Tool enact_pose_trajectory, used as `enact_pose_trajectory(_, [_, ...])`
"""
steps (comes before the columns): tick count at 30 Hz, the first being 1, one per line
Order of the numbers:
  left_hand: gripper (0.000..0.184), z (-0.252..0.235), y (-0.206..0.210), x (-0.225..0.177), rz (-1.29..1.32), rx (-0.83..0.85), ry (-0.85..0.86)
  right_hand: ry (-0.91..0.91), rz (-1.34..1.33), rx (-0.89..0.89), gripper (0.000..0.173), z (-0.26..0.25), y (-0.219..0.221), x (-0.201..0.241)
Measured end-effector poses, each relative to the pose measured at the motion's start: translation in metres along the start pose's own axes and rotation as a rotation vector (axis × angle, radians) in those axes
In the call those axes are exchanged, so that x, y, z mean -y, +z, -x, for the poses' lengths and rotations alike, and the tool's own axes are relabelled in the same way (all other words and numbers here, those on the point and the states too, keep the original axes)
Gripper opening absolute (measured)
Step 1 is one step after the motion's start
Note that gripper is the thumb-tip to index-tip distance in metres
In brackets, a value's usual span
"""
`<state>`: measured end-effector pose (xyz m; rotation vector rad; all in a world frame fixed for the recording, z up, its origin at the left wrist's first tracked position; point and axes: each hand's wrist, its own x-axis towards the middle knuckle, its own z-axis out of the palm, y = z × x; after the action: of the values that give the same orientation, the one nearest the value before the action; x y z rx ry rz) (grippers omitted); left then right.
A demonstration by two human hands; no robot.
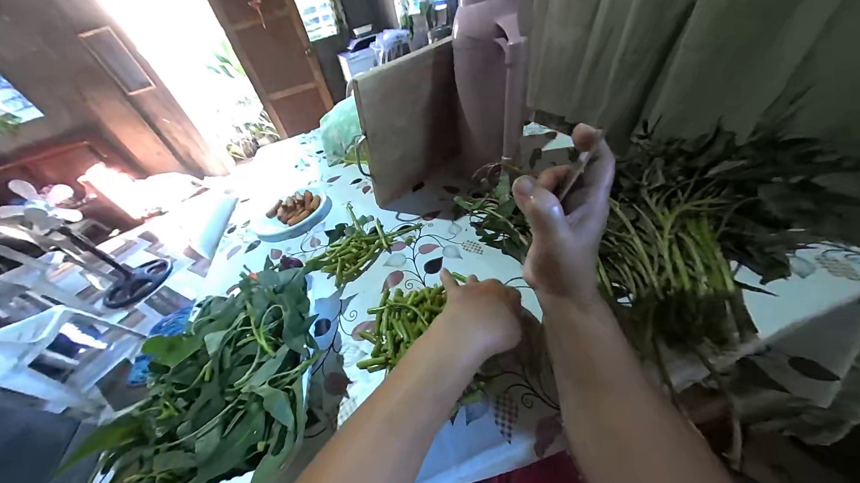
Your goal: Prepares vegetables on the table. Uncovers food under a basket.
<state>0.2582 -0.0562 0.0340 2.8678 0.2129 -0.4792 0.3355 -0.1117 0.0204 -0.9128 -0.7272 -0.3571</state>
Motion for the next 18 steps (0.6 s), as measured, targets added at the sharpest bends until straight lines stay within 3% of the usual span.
enact_pose_trajectory(3, [0.030, -0.010, -0.016, -0.021, 0.038, -0.155, 0.056, -0.033, -0.018, -0.006, 0.080, -0.002, -0.015, 0.013])
enact_pose_trajectory(8, [0.039, -0.061, -0.010, -0.045, 0.087, -0.218, 0.312, -0.261, 0.069, -0.201, 0.082, -0.017, -0.053, 0.008])
enact_pose_trajectory(11, [0.028, -0.086, -0.012, -0.055, 0.114, -0.201, 0.255, -0.214, 0.116, -0.336, 0.062, -0.023, -0.059, 0.002])
enact_pose_trajectory(14, [0.028, -0.095, -0.018, -0.063, 0.252, -0.162, 0.095, -0.178, 0.125, -0.336, 0.046, -0.022, -0.053, 0.002])
enact_pose_trajectory(18, [0.031, -0.108, -0.019, -0.059, 0.359, -0.151, 0.034, -0.248, 0.106, -0.290, 0.055, -0.020, -0.051, 0.001])
